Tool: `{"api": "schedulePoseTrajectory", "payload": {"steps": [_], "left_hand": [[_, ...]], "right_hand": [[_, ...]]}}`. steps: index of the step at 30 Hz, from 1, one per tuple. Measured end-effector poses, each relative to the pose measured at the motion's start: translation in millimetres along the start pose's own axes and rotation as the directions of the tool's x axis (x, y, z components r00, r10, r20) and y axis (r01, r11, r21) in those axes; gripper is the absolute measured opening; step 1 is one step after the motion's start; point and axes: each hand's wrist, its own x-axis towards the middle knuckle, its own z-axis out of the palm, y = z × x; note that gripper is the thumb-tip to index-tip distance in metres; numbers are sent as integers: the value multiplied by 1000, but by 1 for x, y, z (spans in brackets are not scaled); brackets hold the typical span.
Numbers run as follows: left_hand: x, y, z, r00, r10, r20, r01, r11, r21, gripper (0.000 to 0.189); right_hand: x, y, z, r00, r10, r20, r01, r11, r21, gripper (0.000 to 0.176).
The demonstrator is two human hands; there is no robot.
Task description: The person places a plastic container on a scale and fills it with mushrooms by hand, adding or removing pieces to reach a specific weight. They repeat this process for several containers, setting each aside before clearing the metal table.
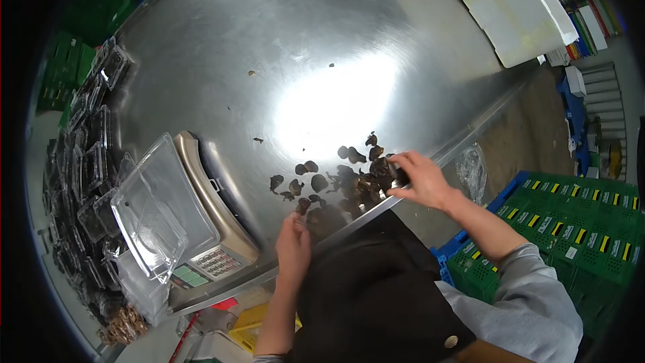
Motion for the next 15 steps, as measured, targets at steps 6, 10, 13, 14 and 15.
{"api": "schedulePoseTrajectory", "payload": {"steps": [6, 10, 13, 14, 15], "left_hand": [[2, 31, 16, 995, 103, 12, -104, 989, 107, 65], [5, 39, 28, 995, 103, 10, -103, 993, 62, 78], [9, 49, 39, 996, -64, 65, 73, 988, -135, 79], [14, 37, 49, 997, -41, 66, 62, 932, -358, 78], [15, 26, 56, 998, -17, 60, 48, 826, -562, 78]], "right_hand": [[-4, -52, 37, 985, -173, -15, 173, 974, 147, 77], [-1, -71, 60, 978, -207, 0, 198, 936, 290, 80], [7, -74, 69, 975, -223, -8, 207, 890, 406, 78], [13, -71, 75, 969, -245, -35, 233, 858, 458, 75], [17, -71, 79, 962, -267, -62, 260, 821, 509, 71]]}}
